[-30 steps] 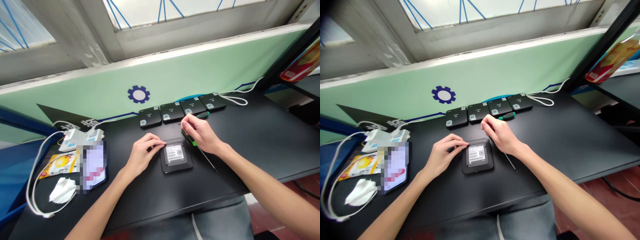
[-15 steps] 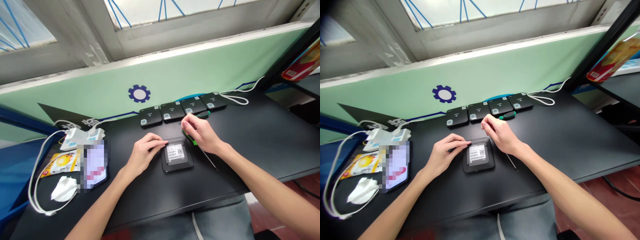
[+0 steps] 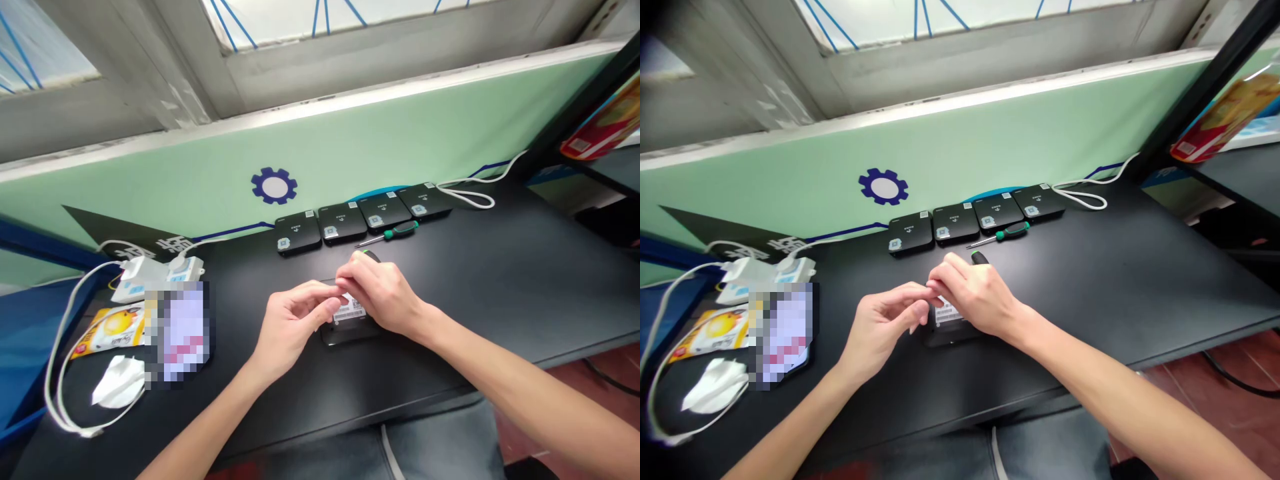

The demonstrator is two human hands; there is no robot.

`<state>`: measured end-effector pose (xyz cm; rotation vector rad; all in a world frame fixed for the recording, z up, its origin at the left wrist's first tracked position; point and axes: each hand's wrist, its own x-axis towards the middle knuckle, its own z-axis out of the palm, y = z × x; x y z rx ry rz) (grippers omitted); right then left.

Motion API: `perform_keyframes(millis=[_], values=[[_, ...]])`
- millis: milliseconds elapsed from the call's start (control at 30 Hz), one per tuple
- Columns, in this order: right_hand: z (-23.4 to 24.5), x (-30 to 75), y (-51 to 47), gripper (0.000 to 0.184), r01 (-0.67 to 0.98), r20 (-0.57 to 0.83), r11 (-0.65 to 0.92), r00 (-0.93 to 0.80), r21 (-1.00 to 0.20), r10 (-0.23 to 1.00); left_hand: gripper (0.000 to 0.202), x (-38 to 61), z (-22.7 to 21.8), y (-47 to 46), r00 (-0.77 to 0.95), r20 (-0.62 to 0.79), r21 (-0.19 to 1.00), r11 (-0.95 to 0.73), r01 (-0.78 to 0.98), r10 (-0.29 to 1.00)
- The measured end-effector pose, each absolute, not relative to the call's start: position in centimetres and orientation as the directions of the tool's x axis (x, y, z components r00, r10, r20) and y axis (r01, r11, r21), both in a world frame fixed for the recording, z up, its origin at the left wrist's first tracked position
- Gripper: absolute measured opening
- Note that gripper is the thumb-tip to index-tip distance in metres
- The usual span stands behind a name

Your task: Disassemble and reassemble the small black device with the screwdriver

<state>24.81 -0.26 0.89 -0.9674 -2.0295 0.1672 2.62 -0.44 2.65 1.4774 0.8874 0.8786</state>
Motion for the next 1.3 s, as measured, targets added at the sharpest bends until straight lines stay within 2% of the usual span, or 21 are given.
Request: perform_keyframes(millis=[133, 300, 467, 600, 767, 867, 967, 1133, 1300], values=[[0.9, 24.4, -0.8, 0.025, 0.564, 0.726, 0.748, -0.342, -0.349, 0.596, 0.028, 2.7, 2.2, -0.5, 0.395, -0.011, 0.998, 0.033, -0.05, 0.919], [0.9, 24.1, -1.2, 0.027, 0.555, 0.74, 0.762, -0.345, -0.335, 0.577, 0.033, 3.1, 2.3, -0.7, 0.371, -0.1, 0.98, 0.155, -0.122, 0.923], [0.8, 23.8, -1.5, 0.017, 0.508, 0.799, 0.802, -0.314, -0.314, 0.512, 0.033, 3.6, 2.5, -1.0, 0.405, -0.161, 0.934, 0.271, -0.232, 0.9], [0.8, 23.7, -1.8, 0.02, 0.492, 0.776, 0.791, -0.311, -0.363, 0.549, 0.036, 3.5, 2.3, -0.9, 0.425, -0.197, 0.918, 0.319, -0.237, 0.884], [1.8, 24.3, -1.8, 0.021, 0.454, 0.721, 0.733, -0.243, -0.506, 0.648, 0.032, 3.1, 2.4, -0.2, 0.405, -0.185, 0.922, 0.301, -0.244, 0.896], [2.5, 25.2, -1.3, 0.024, 0.435, 0.66, 0.641, -0.131, -0.632, 0.74, 0.027, 2.8, 2.5, 0.5, 0.394, -0.159, 0.924, 0.277, -0.263, 0.905], [2.8, 26.3, -0.5, 0.027, 0.378, 0.548, 0.541, -0.1, -0.751, 0.83, 0.025, 2.4, 2.5, 1.1, 0.384, -0.141, 0.931, 0.254, -0.262, 0.912], [2.6, 28.0, 0.5, 0.02, 0.272, 0.289, 0.324, -0.162, -0.906, 0.944, 0.029, 2.1, 2.6, 1.4, 0.408, -0.125, 0.942, 0.237, -0.237, 0.905], [2.9, 29.4, 1.0, 0.023, 0.239, 0.103, 0.172, -0.276, -0.956, 0.956, 0.029, 1.9, 2.6, 1.3, 0.388, -0.128, 0.951, 0.223, -0.212, 0.913]])
